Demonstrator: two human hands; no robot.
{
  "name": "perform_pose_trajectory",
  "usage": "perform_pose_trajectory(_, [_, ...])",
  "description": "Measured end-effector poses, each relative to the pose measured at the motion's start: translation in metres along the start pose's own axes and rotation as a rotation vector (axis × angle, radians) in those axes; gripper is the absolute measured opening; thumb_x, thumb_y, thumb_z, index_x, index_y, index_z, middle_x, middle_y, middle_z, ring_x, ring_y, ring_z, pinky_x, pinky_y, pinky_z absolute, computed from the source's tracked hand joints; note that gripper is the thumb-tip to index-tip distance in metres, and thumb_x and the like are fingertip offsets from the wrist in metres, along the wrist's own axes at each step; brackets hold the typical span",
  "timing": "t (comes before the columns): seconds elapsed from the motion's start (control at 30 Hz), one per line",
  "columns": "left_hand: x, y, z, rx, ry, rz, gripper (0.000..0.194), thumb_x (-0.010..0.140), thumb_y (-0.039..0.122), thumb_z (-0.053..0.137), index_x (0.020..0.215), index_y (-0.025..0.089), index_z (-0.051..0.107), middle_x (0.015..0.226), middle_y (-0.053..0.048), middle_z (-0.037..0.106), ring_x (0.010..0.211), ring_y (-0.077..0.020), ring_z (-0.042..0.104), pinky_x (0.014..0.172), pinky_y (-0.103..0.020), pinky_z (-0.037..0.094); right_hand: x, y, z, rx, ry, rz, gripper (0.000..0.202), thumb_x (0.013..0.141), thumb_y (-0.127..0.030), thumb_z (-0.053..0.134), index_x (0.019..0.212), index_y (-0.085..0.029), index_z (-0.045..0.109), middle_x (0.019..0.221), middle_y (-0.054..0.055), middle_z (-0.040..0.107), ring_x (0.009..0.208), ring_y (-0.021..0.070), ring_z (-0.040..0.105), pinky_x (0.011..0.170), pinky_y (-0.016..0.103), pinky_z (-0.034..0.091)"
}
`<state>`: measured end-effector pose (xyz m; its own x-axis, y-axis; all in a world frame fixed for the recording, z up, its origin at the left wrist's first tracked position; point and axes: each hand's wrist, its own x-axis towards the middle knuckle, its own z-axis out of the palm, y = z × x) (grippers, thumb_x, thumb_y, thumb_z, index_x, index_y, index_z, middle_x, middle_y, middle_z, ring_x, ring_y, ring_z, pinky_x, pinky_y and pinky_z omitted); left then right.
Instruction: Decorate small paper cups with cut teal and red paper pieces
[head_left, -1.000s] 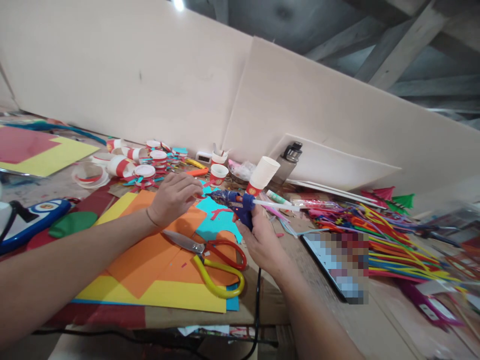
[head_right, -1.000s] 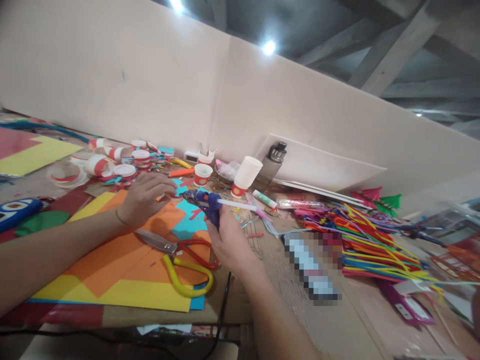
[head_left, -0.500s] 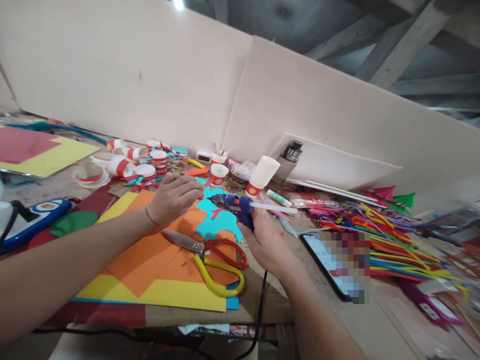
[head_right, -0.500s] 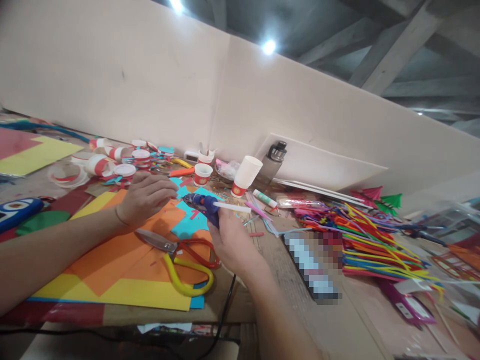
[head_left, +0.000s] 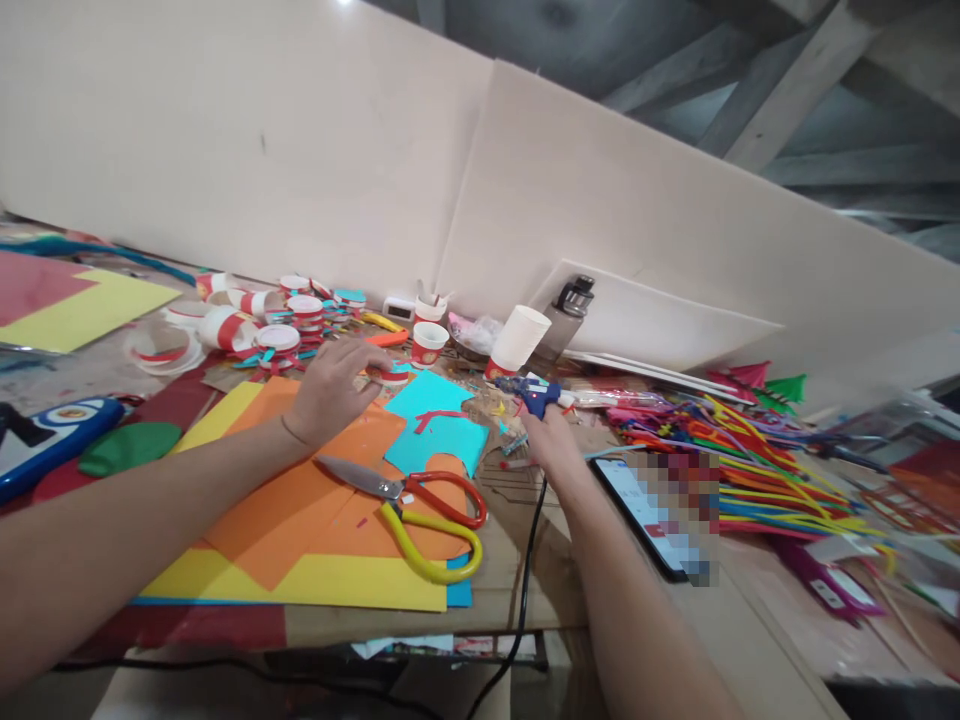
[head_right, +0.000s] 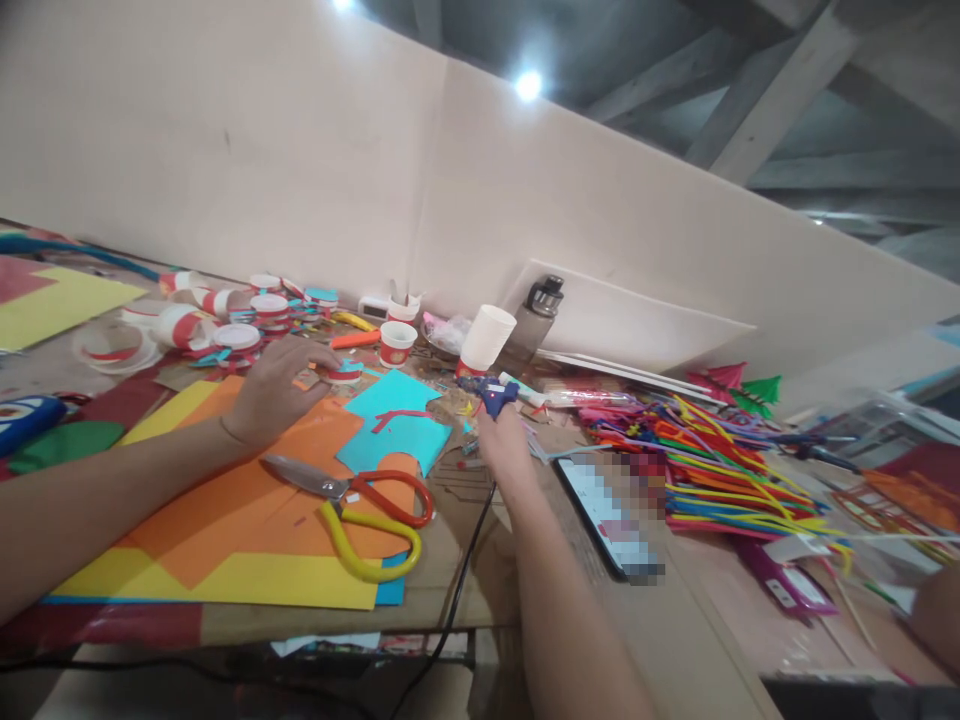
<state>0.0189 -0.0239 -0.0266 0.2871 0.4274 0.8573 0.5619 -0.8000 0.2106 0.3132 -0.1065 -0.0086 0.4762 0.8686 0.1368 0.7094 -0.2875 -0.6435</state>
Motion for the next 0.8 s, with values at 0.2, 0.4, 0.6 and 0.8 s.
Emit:
perform_pose_trajectory(0.2, [-0.003,0.003,0.002,-0.023,-0.032,-0.005,0.016,0.075,0.010,0.057,0.085,0.021,0.062,0.094,-0.004,0.070,0.094,-0.0224,0.062,0.085,-0.037,0.044,0.011,0.007,0.008,-0.250,-0.048,0.088,0.030,0.083,-0.030,0.051,0.094,-0.009,0.069,0.090,0.020,0.071,0.089,0.0288,0.067,0.076,0.033,0.047])
perform_pose_trajectory(0.4, [-0.003,0.007,0.003,-0.036,-0.044,0.012,0.013,0.078,0.011,0.055,0.084,0.021,0.061,0.094,-0.004,0.070,0.094,-0.0217,0.062,0.084,-0.036,0.044,-0.003,0.001,0.005,-0.457,0.131,-0.064,0.042,0.086,-0.033,0.053,0.114,-0.002,0.059,0.118,0.031,0.057,0.109,0.0376,0.056,0.089,0.046,0.042])
perform_pose_trajectory(0.6, [-0.005,0.006,0.004,-0.019,-0.050,0.027,0.012,0.079,0.010,0.056,0.085,0.020,0.061,0.094,-0.005,0.070,0.094,-0.0219,0.061,0.082,-0.036,0.043,-0.003,-0.016,0.030,-0.328,0.020,-0.592,0.015,0.083,-0.022,0.058,0.095,-0.019,0.068,0.107,0.011,0.063,0.108,0.0259,0.051,0.092,0.038,0.038])
perform_pose_trajectory(0.8, [-0.006,0.006,0.005,-0.051,-0.054,0.060,0.015,0.078,0.007,0.056,0.085,0.020,0.061,0.095,-0.005,0.070,0.094,-0.0210,0.060,0.085,-0.037,0.043,0.007,-0.035,0.052,-0.475,-0.138,-0.537,0.016,0.083,-0.027,0.064,0.096,-0.025,0.073,0.114,0.007,0.064,0.111,0.0273,0.048,0.090,0.039,0.030])
